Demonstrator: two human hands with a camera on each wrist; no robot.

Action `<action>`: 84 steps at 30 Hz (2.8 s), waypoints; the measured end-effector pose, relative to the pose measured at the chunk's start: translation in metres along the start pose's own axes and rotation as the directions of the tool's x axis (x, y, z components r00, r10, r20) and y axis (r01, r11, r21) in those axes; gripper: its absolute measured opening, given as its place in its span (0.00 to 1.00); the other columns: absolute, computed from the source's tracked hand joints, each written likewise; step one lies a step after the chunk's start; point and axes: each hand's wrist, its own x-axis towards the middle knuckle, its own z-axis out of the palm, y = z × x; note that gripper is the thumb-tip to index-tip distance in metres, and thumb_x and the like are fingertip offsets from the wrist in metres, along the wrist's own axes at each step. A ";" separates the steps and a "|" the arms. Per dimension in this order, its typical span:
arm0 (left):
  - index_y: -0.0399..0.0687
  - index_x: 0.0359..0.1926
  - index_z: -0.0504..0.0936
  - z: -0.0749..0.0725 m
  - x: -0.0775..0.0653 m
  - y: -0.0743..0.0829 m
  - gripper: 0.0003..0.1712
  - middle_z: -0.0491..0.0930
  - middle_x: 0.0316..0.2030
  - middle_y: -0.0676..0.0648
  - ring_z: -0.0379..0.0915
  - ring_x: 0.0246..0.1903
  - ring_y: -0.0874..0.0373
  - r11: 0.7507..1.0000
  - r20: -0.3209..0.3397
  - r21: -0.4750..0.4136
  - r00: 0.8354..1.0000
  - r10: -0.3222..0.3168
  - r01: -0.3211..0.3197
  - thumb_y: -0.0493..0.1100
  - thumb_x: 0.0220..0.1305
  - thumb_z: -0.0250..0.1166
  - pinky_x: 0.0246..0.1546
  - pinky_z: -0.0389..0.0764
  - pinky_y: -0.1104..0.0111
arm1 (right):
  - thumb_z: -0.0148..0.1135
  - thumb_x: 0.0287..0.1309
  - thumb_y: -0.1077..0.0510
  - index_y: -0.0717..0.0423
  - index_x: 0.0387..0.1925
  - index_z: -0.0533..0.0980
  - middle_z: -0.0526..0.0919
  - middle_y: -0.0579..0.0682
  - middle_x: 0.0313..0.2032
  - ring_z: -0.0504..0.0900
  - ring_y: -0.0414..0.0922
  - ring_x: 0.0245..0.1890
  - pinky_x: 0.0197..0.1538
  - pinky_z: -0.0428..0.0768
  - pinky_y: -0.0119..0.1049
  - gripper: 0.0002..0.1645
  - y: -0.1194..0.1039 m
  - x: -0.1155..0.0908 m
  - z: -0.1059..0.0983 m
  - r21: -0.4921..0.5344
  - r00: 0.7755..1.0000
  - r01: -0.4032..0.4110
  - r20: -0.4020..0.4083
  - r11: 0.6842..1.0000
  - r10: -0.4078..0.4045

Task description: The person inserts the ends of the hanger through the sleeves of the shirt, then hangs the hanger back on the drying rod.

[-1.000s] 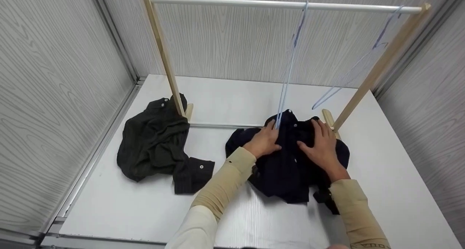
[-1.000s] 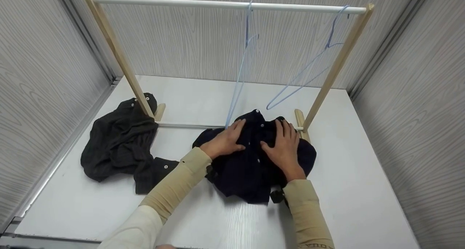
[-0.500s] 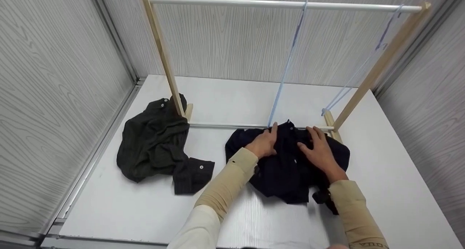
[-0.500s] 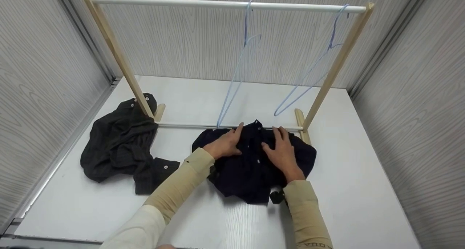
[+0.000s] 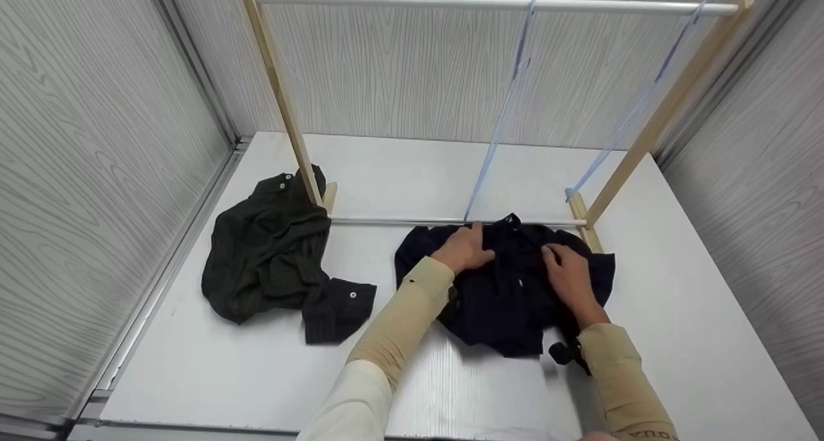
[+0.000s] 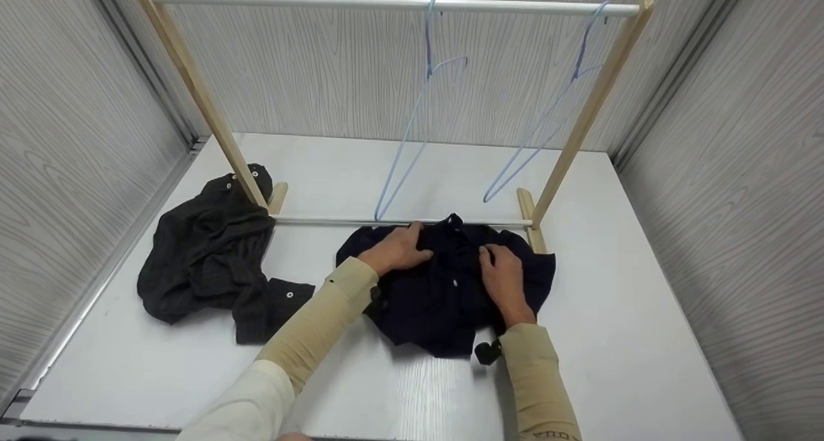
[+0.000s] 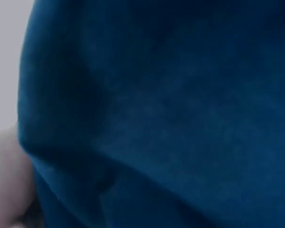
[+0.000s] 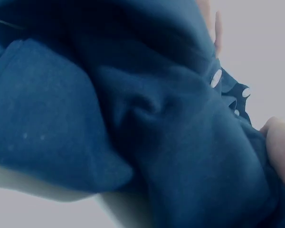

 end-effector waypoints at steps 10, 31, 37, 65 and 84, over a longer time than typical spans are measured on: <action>0.35 0.64 0.70 -0.006 -0.010 -0.022 0.43 0.74 0.61 0.38 0.74 0.58 0.51 0.969 -0.075 -0.245 0.997 0.019 -0.037 0.69 0.73 0.41 0.60 0.74 0.61 | 0.52 0.72 0.44 0.56 0.40 0.87 0.88 0.57 0.45 0.83 0.58 0.51 0.60 0.75 0.49 0.24 0.009 -0.004 -0.006 0.056 0.984 -0.122 -0.121 0.991 0.129; 0.44 0.41 0.87 -0.023 -0.023 -0.034 0.11 0.87 0.36 0.45 0.80 0.33 0.51 0.929 -0.654 0.032 0.695 0.299 -0.370 0.30 0.64 0.60 0.40 0.81 0.64 | 0.55 0.53 0.70 0.54 0.74 0.56 0.66 0.54 0.34 0.65 0.49 0.35 0.42 0.64 0.40 0.46 -0.031 -0.009 -0.029 0.169 0.995 -0.088 0.052 0.982 0.081; 0.47 0.44 0.86 -0.025 -0.022 -0.024 0.15 0.87 0.42 0.49 0.82 0.43 0.54 0.909 -0.683 0.190 0.616 0.393 -0.370 0.29 0.65 0.57 0.54 0.78 0.63 | 0.52 0.55 0.68 0.60 0.78 0.43 0.59 0.70 0.70 0.63 0.59 0.67 0.69 0.60 0.52 0.51 -0.036 -0.006 -0.035 0.199 0.977 -0.164 0.168 0.966 0.131; 0.48 0.65 0.71 -0.022 -0.043 -0.032 0.33 0.77 0.58 0.47 0.75 0.48 0.50 0.884 -0.574 0.216 0.678 0.458 -0.414 0.21 0.60 0.54 0.51 0.77 0.66 | 0.48 0.61 0.70 0.66 0.59 0.68 0.76 0.62 0.56 0.75 0.50 0.50 0.53 0.73 0.37 0.23 -0.043 -0.011 -0.031 0.230 0.983 -0.096 -0.130 0.968 0.128; 0.39 0.62 0.74 -0.036 -0.068 -0.047 0.25 0.75 0.62 0.40 0.77 0.53 0.45 0.888 -0.523 0.307 0.718 0.458 -0.343 0.25 0.65 0.51 0.49 0.81 0.61 | 0.56 0.54 0.73 0.69 0.44 0.82 0.86 0.66 0.42 0.83 0.58 0.44 0.47 0.73 0.38 0.17 -0.065 -0.015 -0.047 0.009 0.934 0.191 -0.310 0.982 -0.179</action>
